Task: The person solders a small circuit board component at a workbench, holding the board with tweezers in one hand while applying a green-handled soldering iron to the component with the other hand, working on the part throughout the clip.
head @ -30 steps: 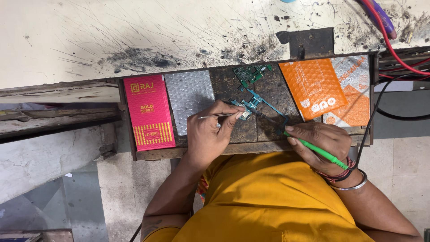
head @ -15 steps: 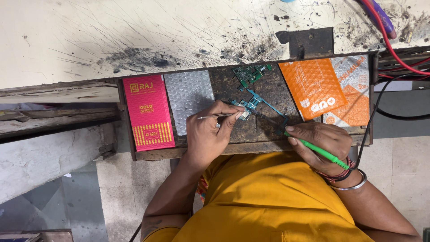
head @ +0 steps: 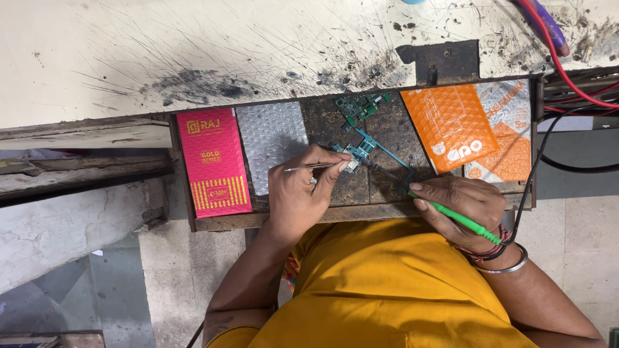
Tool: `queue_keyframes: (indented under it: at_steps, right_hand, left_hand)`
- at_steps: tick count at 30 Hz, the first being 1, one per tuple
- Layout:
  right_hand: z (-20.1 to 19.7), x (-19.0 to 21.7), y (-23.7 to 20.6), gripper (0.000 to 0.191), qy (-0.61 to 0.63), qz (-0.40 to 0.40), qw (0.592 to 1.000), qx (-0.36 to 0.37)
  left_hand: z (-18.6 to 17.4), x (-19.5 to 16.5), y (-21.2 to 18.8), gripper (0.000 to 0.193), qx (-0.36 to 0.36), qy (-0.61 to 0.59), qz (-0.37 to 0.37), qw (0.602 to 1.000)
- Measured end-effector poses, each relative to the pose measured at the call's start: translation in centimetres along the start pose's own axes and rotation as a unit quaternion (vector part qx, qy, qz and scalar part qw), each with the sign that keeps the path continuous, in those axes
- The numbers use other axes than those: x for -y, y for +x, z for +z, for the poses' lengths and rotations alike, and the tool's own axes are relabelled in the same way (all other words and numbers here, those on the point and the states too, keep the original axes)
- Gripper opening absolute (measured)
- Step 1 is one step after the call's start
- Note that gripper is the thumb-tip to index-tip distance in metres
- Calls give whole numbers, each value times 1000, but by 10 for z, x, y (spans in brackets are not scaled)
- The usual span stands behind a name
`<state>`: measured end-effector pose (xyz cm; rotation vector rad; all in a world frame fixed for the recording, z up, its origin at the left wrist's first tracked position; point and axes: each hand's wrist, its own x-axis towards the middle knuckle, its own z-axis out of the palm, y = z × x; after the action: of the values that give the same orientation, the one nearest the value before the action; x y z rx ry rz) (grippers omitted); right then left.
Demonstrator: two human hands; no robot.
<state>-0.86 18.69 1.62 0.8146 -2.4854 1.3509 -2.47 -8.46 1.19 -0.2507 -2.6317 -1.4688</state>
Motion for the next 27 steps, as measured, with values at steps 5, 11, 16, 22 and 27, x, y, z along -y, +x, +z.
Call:
queue_keyframes:
  at_steps: [5, 11, 16, 22, 27]
  right_hand:
    - [0, -1, 0, 18, 0, -4, 1000, -1]
    - [1, -2, -2, 16, 5, -4, 1000, -9]
    - [1, -2, -1, 15, 19, 2, 1000, -11]
    - [1, 1, -1, 15, 10, 11, 1000, -15]
    - [1, -1, 0, 15, 12, -3, 1000, -13]
  left_hand:
    - [2, 2, 1, 15, 9, -7, -8, 1000]
    - [-1, 0, -1, 16, 10, -1, -5, 1000]
    - [2, 3, 0, 15, 10, 4, -6, 1000]
    - [3, 4, 0, 15, 11, 8, -4, 1000]
    - [-1, -1, 0, 14, 0, 7, 3, 1000]
